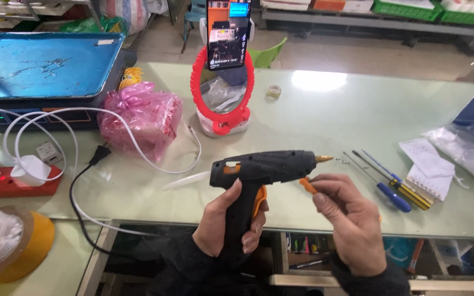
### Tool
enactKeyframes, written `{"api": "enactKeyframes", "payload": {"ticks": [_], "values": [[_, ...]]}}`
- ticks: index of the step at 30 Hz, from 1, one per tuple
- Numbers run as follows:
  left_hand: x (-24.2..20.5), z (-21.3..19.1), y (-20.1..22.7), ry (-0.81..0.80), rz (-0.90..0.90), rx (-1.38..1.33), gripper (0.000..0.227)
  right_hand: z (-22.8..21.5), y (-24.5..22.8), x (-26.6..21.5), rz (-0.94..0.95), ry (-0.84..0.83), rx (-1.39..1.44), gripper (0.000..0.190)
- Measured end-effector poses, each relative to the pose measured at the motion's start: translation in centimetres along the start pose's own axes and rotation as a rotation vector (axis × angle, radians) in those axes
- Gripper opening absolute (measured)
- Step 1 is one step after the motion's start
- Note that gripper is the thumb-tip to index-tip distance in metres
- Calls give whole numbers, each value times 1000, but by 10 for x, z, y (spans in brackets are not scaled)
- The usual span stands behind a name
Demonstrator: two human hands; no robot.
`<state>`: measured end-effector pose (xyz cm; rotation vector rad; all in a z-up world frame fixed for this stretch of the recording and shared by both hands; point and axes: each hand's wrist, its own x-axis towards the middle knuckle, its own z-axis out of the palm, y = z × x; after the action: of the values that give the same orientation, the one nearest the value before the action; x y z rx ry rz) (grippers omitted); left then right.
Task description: Reassembling the plastic casing of a hot glue gun using a screwdriver to tighten the screws.
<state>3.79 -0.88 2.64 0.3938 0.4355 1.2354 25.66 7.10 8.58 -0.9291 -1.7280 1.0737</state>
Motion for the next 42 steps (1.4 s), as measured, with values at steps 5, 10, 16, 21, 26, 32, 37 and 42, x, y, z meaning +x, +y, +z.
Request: {"api": "enactKeyframes", "payload": {"ticks": [5,10,16,21,26,32,37,42], "values": [[0,-1,-7,30,-66,-132,72,-6,-4,5,-129,-72,-222,18],[1,-13,-12,-60,-82,-170,72,-12,-1,6,-153,-168,-226,19],[-2,6,-12,79,-72,-78,71,-12,3,8,-41,-154,-240,17],[-11,17,-6,165,-64,53,69,-23,20,11,160,-322,89,22],[-10,31,-3,179,106,257,59,-15,10,6,46,-181,-71,5],[2,9,-9,78,-7,-50,67,9,6,0,56,28,71,31],[-2,8,-8,20,-71,-94,70,9,27,5,-392,142,-424,17],[-11,8,-15,64,-130,-97,69,-2,69,20,-578,27,-569,5]]}}
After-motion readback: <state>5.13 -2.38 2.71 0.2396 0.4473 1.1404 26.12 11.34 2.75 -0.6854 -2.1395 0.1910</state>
